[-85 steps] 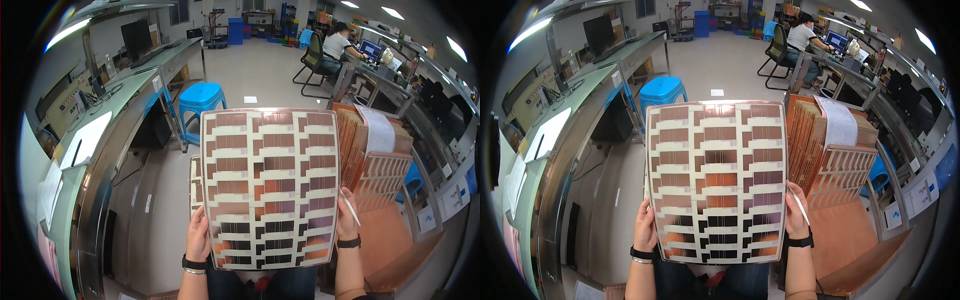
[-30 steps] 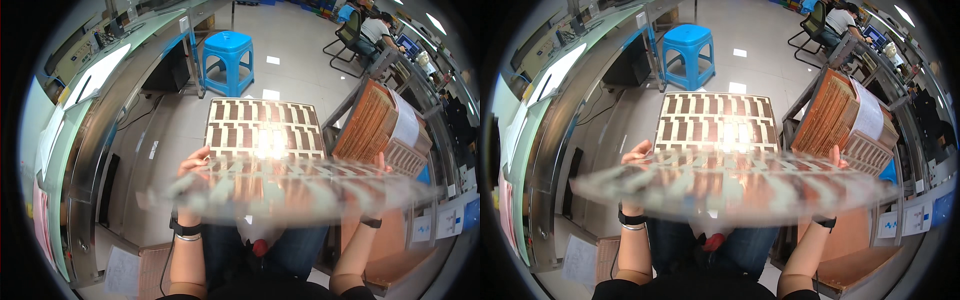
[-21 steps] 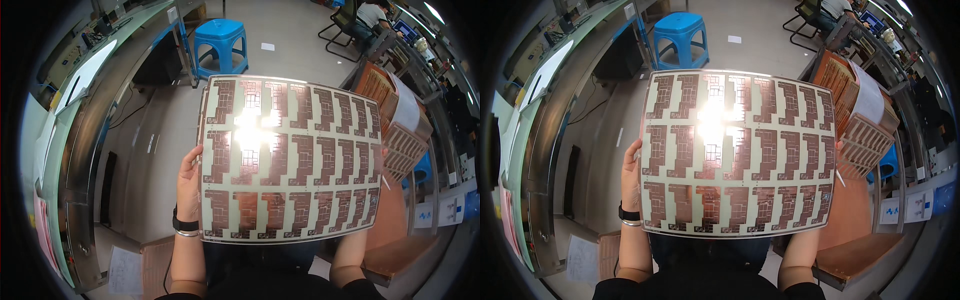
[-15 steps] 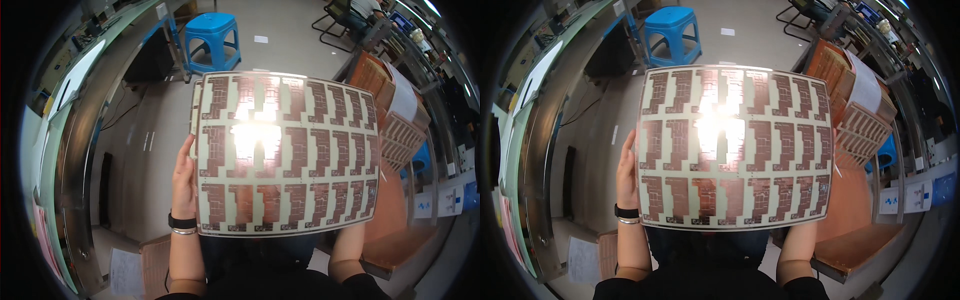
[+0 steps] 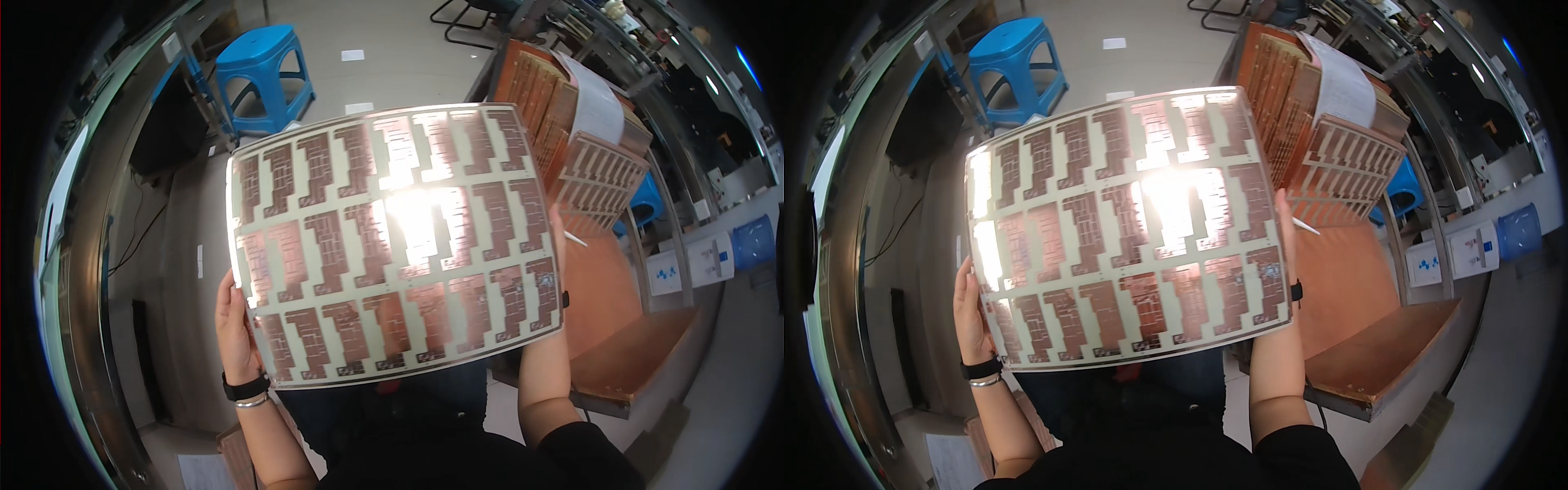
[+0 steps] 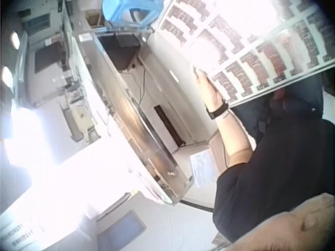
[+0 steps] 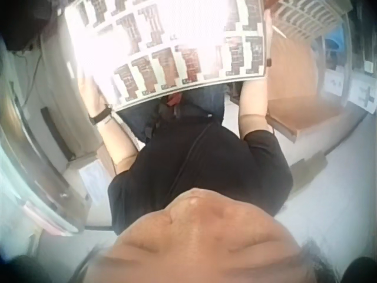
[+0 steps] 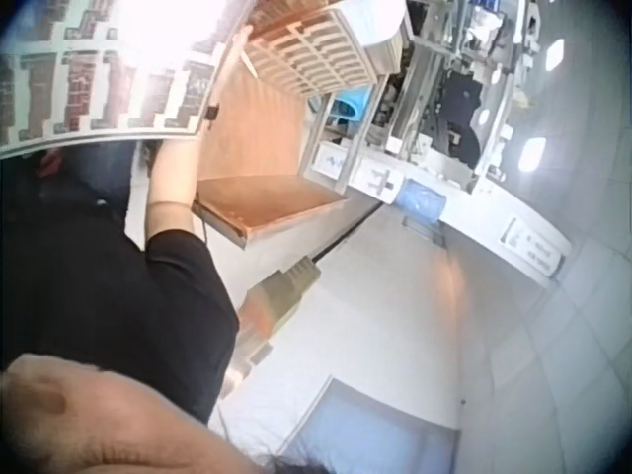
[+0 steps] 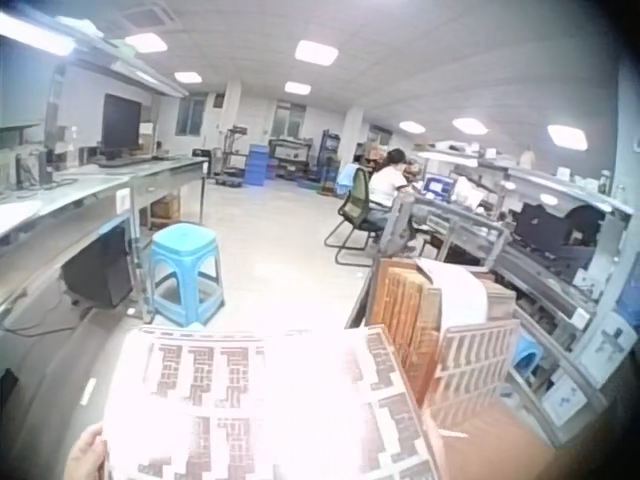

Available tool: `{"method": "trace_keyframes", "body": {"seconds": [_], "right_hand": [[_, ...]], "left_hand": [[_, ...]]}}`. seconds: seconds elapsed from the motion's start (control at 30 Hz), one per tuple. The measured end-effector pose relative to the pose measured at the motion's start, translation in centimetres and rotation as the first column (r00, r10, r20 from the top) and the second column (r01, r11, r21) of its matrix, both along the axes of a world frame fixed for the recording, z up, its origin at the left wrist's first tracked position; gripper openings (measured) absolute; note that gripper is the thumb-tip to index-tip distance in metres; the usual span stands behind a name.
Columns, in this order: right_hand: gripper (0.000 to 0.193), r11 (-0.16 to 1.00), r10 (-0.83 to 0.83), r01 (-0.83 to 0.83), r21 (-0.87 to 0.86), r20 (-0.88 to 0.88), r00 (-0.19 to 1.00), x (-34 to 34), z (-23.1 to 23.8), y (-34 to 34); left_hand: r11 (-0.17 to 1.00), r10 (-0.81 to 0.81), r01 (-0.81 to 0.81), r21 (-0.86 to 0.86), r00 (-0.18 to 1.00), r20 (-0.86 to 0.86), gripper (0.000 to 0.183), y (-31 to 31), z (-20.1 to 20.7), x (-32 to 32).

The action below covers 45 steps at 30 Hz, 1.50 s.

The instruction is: The recorder is inspecting large sheets of PCB material and sorting them into a cart.

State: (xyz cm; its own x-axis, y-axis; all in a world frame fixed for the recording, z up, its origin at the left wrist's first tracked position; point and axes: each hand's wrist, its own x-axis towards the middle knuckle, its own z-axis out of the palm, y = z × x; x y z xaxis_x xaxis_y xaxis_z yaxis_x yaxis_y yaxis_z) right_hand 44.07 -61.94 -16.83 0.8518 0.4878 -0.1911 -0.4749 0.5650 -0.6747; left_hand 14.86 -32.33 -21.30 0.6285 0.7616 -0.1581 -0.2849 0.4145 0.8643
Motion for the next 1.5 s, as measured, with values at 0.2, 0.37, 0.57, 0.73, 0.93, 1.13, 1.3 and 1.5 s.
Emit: {"method": "trace_keyframes", "body": {"seconds": [0.2,0.37,0.57,0.73,0.93,1.13,1.3,1.5], "right_hand": [[0.049,0.956,0.171,-0.069,-0.285,0.349,0.921,2.4,0.0,-1.6],[0.038,0.968,0.2,-0.138,-0.21,0.315,0.928,3.0,0.5,-2.6],[0.036,0.968,0.212,-0.157,-0.194,0.308,0.928,3.5,-1.1,-3.3],[0.036,0.976,0.189,-0.144,-0.166,0.302,0.934,3.6,-1.6,-4.5],[0.035,0.919,0.273,-0.167,-0.358,0.27,0.923,3.0,-1.3,-4.7],[0.029,0.971,0.145,-0.085,-0.225,0.262,0.954,2.7,-4.4,-5.4],[0.027,0.912,-0.409,0.406,0.061,0.195,0.891,2.6,-4.4,-9.5],[0.032,0.835,-0.413,0.088,0.543,0.514,0.752,3.8,-2.4,-17.5]], "left_hand": [[0.993,0.088,-0.079,0.092,0.992,-0.09,0.037,-0.4,0.0,0.1],[0.982,0.148,-0.134,0.13,0.984,-0.102,0.038,-1.0,1.1,0.2],[0.977,0.138,-0.138,0.161,0.99,0.012,0.036,-0.6,1.2,-1.0],[0.984,0.12,-0.123,0.127,0.992,0.035,0.035,-0.9,1.1,-0.3],[0.987,0.087,-0.09,0.13,0.996,0.031,0.036,-0.6,2.0,0.6],[0.996,0.022,-0.016,0.087,0.998,-0.065,0.034,1.8,1.0,0.7],[0.929,0.234,-0.148,0.34,0.945,-0.229,0.034,3.9,-1.1,0.5],[0.902,0.215,0.011,0.432,0.855,-0.471,0.043,4.9,-5.1,-0.2]]}}
